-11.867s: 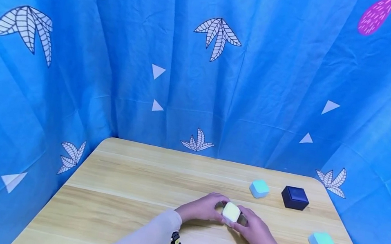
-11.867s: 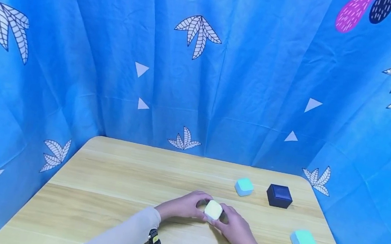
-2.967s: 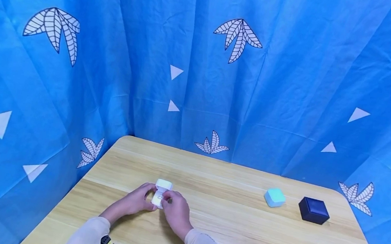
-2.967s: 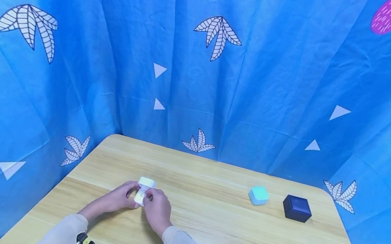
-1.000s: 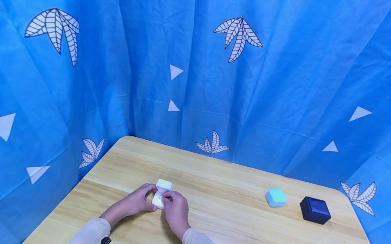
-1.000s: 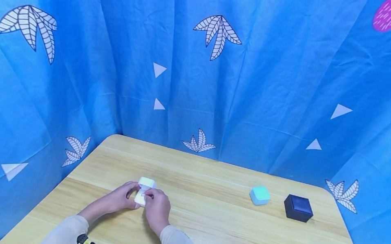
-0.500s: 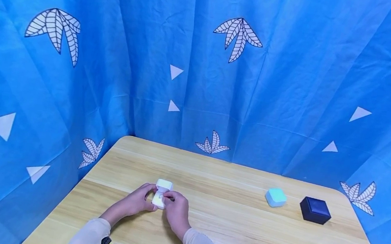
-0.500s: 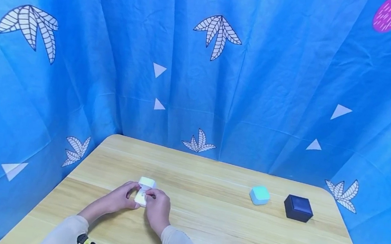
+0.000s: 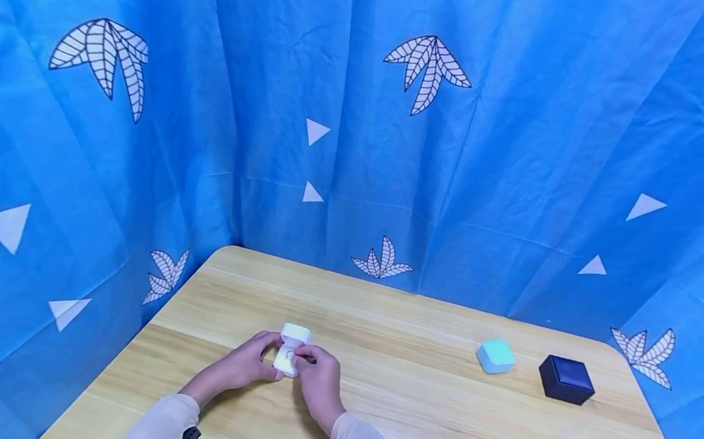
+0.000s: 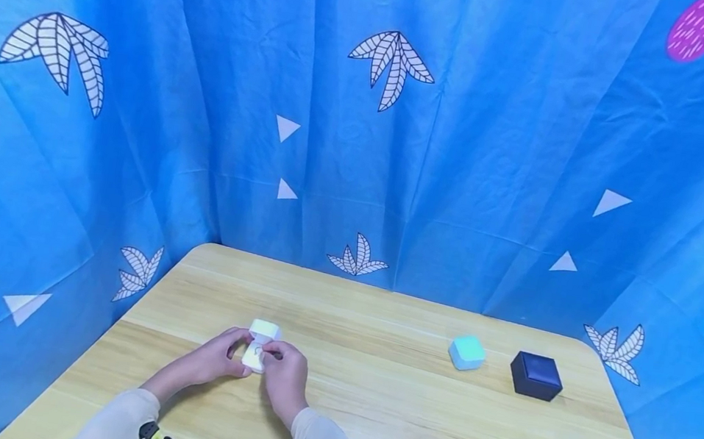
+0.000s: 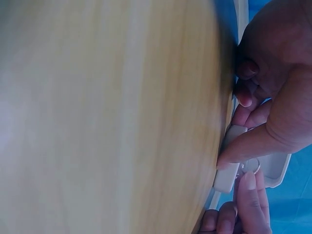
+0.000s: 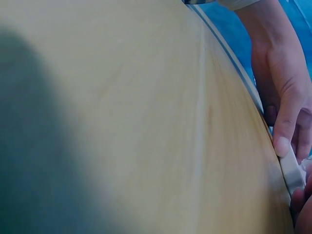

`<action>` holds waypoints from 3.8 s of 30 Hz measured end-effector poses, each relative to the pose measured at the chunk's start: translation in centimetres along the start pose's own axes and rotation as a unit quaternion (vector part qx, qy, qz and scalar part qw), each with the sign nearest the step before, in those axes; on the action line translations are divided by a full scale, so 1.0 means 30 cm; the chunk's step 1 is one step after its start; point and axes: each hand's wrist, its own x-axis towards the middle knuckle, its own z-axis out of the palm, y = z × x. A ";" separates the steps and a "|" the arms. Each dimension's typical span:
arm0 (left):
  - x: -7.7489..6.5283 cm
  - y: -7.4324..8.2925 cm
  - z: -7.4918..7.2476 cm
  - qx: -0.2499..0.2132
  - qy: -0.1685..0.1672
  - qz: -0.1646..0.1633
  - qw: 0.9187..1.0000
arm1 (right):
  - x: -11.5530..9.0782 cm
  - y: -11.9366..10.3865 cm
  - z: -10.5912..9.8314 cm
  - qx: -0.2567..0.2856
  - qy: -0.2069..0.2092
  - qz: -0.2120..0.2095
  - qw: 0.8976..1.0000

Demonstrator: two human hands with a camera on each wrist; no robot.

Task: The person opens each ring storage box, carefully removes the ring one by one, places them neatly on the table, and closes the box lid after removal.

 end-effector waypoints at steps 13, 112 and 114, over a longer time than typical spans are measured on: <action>0.000 0.004 -0.003 0.011 0.003 0.017 1.000 | -0.027 -0.013 -0.021 0.007 -0.005 0.017 1.000; 0.003 -0.014 0.001 0.008 0.013 0.020 1.000 | -0.176 -0.089 0.008 -0.258 -0.064 -0.080 0.961; 0.003 -0.012 0.001 0.007 0.014 0.019 1.000 | -0.169 -0.093 0.004 -0.248 -0.062 -0.077 0.964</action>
